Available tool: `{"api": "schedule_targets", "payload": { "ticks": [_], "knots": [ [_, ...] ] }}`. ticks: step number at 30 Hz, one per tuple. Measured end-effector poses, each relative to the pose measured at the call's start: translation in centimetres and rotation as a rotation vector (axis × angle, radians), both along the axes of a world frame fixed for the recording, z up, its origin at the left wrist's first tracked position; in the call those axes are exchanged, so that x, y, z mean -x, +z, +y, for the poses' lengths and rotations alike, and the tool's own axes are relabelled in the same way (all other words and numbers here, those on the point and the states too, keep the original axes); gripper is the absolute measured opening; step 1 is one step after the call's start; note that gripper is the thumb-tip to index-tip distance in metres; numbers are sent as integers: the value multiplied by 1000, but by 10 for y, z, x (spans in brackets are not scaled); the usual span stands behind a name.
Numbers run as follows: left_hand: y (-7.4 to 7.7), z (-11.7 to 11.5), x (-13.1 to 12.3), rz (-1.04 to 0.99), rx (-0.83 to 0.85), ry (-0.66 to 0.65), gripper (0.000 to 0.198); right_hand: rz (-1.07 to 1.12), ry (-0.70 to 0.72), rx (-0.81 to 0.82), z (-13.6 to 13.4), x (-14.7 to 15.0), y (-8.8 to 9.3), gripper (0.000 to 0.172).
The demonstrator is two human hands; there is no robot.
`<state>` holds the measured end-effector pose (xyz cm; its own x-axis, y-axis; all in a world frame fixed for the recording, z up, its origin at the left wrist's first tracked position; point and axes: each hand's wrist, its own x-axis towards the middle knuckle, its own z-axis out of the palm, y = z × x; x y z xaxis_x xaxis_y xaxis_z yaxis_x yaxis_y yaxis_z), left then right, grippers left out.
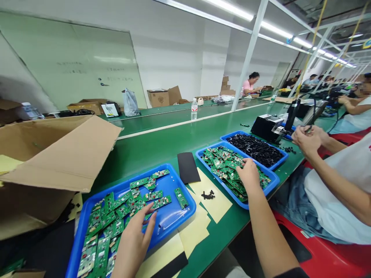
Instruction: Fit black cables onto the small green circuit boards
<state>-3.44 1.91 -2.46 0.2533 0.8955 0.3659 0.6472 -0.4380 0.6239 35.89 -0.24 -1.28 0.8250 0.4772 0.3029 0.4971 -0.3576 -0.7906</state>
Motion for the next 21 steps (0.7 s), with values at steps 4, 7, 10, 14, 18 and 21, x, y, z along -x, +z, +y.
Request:
{"api": "schedule_targets", "payload": {
  "ticks": [4,7,10,14,18,21],
  "knots": [
    [6,-6,-2,32,1,11,35,-64,81,34,-11,15,16,28],
    [9,-11,-6,12,6,6,32,-73,376,45,-1,52,21,28],
    [9,-13,-6,9,17,35,28,-85,792,59,16,113,17,27],
    [10,-12,-3,9,12,102,26,-139,1218,107,32,186,8,37],
    [11,-12,0,-12,15,128,25,-167,1312,173,38,211,-2,47],
    [8,-12,-1,-36,33,125,23,-129,1324,190,38,208,-11,42]
  ]
}}
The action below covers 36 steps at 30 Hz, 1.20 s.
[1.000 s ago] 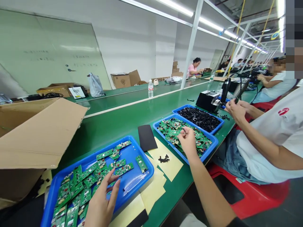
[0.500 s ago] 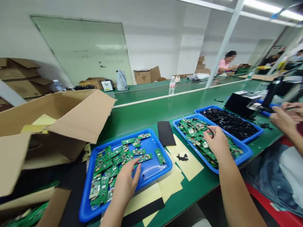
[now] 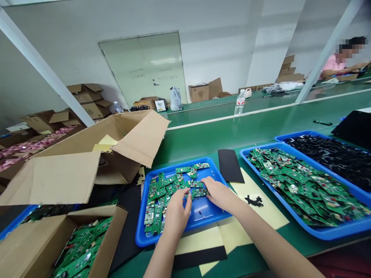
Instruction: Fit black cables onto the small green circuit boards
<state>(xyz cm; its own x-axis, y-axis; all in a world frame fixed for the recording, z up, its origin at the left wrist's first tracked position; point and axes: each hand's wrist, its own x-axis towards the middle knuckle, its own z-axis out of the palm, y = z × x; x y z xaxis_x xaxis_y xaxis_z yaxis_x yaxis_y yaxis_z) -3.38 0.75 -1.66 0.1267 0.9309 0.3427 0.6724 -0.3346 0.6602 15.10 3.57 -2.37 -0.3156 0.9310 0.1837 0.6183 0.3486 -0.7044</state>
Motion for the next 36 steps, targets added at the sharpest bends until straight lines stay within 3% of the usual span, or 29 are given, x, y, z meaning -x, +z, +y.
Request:
{"api": "schedule_targets", "payload": {
  "ticks": [8,15,19,29,36],
  "knots": [
    [1,0,-2,-171,109,8,22,346,1,188,6,-13,-17,32],
    [3,-3,-6,-483,286,5,43,739,92,534,-1,-10,-6,34],
    [12,-5,-10,-676,389,-34,27,859,131,673,-8,-3,-1,39],
    [18,-5,-10,-1117,529,71,33,1032,75,678,-1,-4,-1,43],
    [20,-8,-16,-1220,623,52,33,1038,179,663,-7,0,2,46]
  ]
}}
